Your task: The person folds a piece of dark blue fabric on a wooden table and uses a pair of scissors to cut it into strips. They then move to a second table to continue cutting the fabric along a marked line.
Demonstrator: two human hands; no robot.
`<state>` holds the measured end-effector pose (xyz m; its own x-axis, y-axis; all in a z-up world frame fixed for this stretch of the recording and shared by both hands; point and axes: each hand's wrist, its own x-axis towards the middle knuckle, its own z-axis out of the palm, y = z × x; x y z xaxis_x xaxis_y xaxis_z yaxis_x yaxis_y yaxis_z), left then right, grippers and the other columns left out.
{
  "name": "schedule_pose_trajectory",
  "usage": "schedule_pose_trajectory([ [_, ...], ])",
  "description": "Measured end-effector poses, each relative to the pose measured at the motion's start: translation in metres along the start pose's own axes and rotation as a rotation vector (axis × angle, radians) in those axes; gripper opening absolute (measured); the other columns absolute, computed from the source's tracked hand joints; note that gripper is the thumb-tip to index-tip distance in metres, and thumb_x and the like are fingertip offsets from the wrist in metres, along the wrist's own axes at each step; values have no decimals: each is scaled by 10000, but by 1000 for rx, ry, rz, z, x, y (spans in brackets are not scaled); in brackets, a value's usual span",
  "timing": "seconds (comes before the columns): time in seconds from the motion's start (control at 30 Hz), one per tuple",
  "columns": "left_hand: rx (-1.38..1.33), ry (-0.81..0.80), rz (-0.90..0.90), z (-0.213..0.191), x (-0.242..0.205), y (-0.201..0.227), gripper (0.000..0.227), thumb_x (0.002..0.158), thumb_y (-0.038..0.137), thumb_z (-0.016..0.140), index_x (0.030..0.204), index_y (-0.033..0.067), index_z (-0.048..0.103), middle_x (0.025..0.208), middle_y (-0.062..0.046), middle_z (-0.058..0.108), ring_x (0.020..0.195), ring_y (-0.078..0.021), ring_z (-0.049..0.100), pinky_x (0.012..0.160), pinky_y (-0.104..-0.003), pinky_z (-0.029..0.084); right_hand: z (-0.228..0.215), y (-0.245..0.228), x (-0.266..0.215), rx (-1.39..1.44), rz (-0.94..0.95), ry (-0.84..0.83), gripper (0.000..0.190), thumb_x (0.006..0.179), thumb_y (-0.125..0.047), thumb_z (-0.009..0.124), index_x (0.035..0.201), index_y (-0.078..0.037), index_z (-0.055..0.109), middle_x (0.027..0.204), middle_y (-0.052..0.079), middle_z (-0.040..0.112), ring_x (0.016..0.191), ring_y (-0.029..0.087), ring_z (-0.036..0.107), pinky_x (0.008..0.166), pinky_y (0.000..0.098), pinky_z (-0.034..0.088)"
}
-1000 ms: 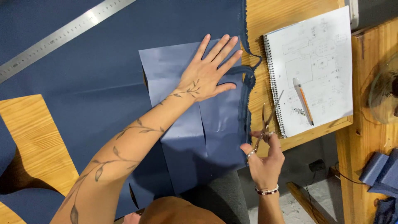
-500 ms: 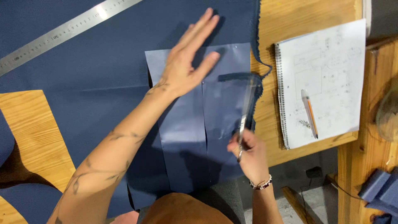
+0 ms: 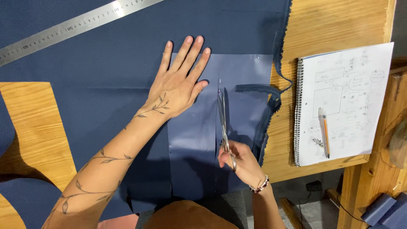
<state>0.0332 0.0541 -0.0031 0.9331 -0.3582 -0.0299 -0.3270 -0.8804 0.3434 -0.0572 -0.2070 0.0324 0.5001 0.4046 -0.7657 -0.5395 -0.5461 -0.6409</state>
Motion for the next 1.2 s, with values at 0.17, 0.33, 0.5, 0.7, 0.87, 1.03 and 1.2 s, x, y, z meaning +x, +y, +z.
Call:
schedule_pose_trajectory([
  [0.17, -16, 14, 9, -2, 0, 1, 579, 1156, 407, 293, 1664, 131, 276, 1704, -181, 180, 1585, -370, 160, 1267, -640, 115, -8, -8, 23, 30, -132, 11, 542, 830, -668, 518, 731, -146, 628, 643, -12, 671, 594, 99, 533, 627, 279, 408],
  [0.33, -54, -11, -3, -3, 1, 0, 582, 1125, 333, 397, 1666, 154, 280, 1711, -159, 164, 1589, -361, 151, 1268, -636, 111, -5, -25, 42, -27, -110, 97, 275, 855, -274, 569, 612, -149, 602, 609, -37, 599, 589, 91, 490, 628, 269, 388],
  [0.5, -54, 34, 3, -4, 0, 0, 567, 1140, 363, 346, 1657, 136, 301, 1701, -174, 204, 1584, -366, 184, 1270, -636, 133, 8, -16, 49, -22, -150, 251, 497, 883, -549, 661, 593, -158, 560, 527, -51, 598, 520, 63, 473, 562, 251, 383],
  [0.7, -44, 31, 11, -1, 0, -2, 594, 1131, 374, 417, 1656, 117, 313, 1697, -184, 198, 1578, -369, 175, 1265, -639, 137, 21, -13, 53, 24, -65, 326, 331, 909, -395, 700, 671, -166, 676, 502, -28, 581, 494, 72, 480, 538, 257, 414],
  [0.87, -8, 37, 15, 1, -1, -1, 603, 1132, 367, 416, 1656, 89, 309, 1694, -189, 207, 1575, -363, 187, 1260, -642, 149, 27, -23, 51, -1, -38, 366, 435, 885, -466, 704, 606, -147, 608, 476, -28, 547, 479, 82, 464, 531, 266, 422],
  [1.03, 2, 39, 17, 1, -1, 0, 623, 1120, 374, 400, 1655, 68, 310, 1691, -204, 221, 1571, -372, 201, 1257, -630, 145, 27, -26, 51, -9, -29, 385, 418, 892, -398, 718, 584, -146, 592, 473, -29, 534, 479, 84, 464, 544, 268, 427],
  [1.2, 15, 57, 18, 1, -2, 0, 617, 1135, 397, 359, 1654, 69, 302, 1689, -203, 230, 1571, -367, 215, 1262, -615, 162, 22, -32, 54, -56, -83, 374, 525, 841, -617, 639, 599, -152, 601, 490, -40, 582, 476, 66, 493, 545, 254, 418],
])
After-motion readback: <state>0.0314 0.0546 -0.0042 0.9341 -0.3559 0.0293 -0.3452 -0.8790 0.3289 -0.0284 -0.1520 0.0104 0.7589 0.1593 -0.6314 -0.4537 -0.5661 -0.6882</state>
